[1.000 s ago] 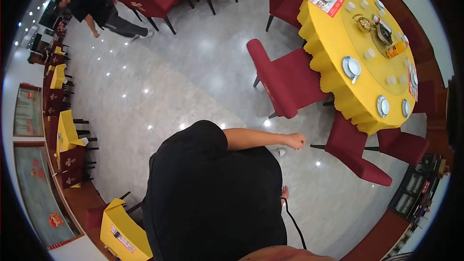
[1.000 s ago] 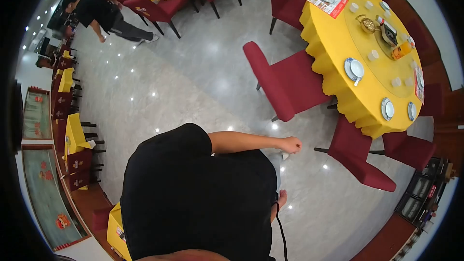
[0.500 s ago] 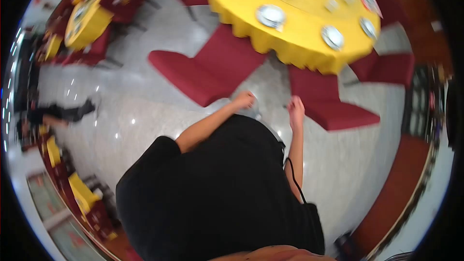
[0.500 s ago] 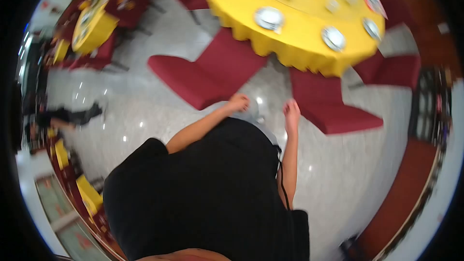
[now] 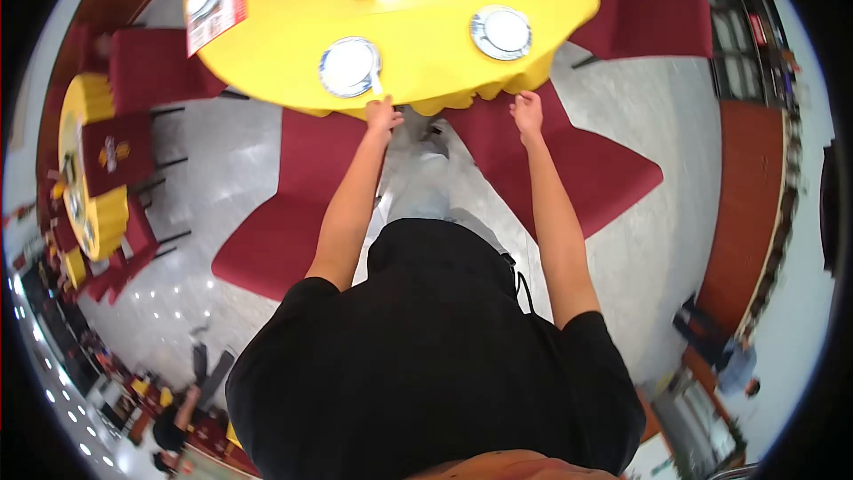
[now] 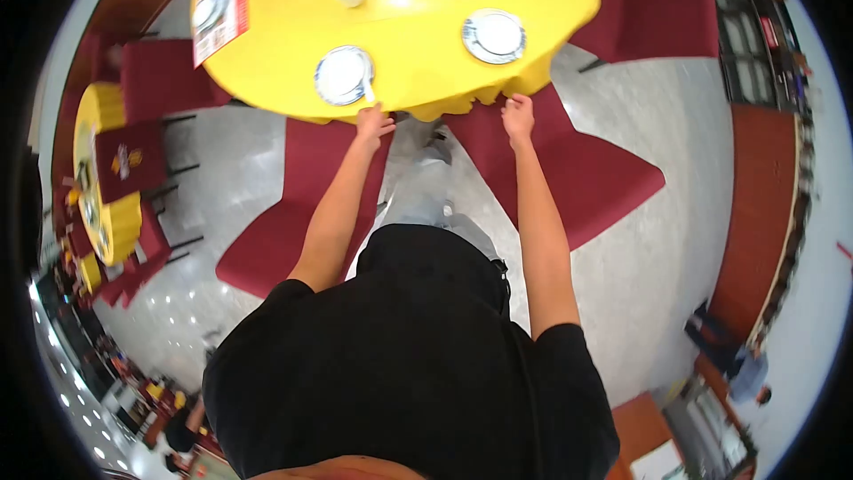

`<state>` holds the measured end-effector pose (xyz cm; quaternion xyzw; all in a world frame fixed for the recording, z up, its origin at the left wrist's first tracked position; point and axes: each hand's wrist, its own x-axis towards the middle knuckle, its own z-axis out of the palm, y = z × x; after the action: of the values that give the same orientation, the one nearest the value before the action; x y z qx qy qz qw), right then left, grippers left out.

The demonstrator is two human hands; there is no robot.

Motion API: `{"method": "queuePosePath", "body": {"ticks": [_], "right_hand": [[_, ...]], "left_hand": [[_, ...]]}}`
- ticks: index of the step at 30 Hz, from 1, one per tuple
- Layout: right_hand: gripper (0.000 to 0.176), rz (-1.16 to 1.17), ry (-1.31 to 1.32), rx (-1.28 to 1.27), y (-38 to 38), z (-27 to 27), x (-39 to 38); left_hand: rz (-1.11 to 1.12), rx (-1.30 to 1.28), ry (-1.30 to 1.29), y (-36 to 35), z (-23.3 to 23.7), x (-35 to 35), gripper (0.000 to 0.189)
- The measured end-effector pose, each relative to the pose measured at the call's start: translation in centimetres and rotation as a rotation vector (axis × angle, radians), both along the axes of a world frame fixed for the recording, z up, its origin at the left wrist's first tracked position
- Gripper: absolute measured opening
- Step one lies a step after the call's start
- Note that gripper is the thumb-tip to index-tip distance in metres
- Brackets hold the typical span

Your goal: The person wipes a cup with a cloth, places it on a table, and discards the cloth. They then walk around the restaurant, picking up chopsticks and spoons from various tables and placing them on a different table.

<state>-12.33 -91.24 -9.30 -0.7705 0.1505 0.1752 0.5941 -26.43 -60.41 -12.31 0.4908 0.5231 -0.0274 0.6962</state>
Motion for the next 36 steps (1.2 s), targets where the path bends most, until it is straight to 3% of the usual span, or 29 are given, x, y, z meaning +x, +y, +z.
{"method": "queuePosePath", "body": {"ticks": [3,6,10,14,17,20,26,31,34,36], "right_hand": [[0.028,0.074,-0.014,-0.342,-0.2,-3.5,5.2],[0.029,0.085,-0.223,-0.421,1.6,-4.2,9.9],[0.026,0.092,-0.156,-0.461,3.6,-3.2,13.0],[0.018,0.139,-0.18,-0.616,4.4,-2.1,14.2],[0.017,0.205,-0.267,-0.725,4.0,-2.2,14.5],[0.023,0.262,-0.123,-0.753,3.7,-0.4,14.8],[0.024,0.35,-0.133,-0.769,2.5,-0.9,15.0],[0.013,0.261,-0.278,-0.708,0.7,-0.3,14.7],[0.017,0.064,-0.216,-0.572,-1.1,4.1,12.4],[0.019,-0.052,0.033,-0.235,-3.5,4.1,10.2]], "left_hand": [[0.161,-0.048,0.005,0.5,1.0,3.7,0.039],[0.259,0.037,0.112,0.7,1.0,5.3,0.029],[0.267,-0.048,0.13,1.6,0.0,5.1,0.024],[0.2,-0.171,-0.083,1.8,0.0,4.3,0.017],[0.189,-0.308,-0.256,0.6,2.8,5.8,0.016],[0.161,-0.373,-0.367,-0.2,2.2,6.5,0.017],[0.203,-0.43,-0.436,-3.6,4.4,8.0,0.023],[-0.148,-0.254,-0.386,-7.9,8.5,8.9,0.025],[-0.3,-0.206,-0.414,-12.0,11.6,8.5,0.028],[-0.348,-0.163,-0.392,-15.5,13.4,8.5,0.028]]}}
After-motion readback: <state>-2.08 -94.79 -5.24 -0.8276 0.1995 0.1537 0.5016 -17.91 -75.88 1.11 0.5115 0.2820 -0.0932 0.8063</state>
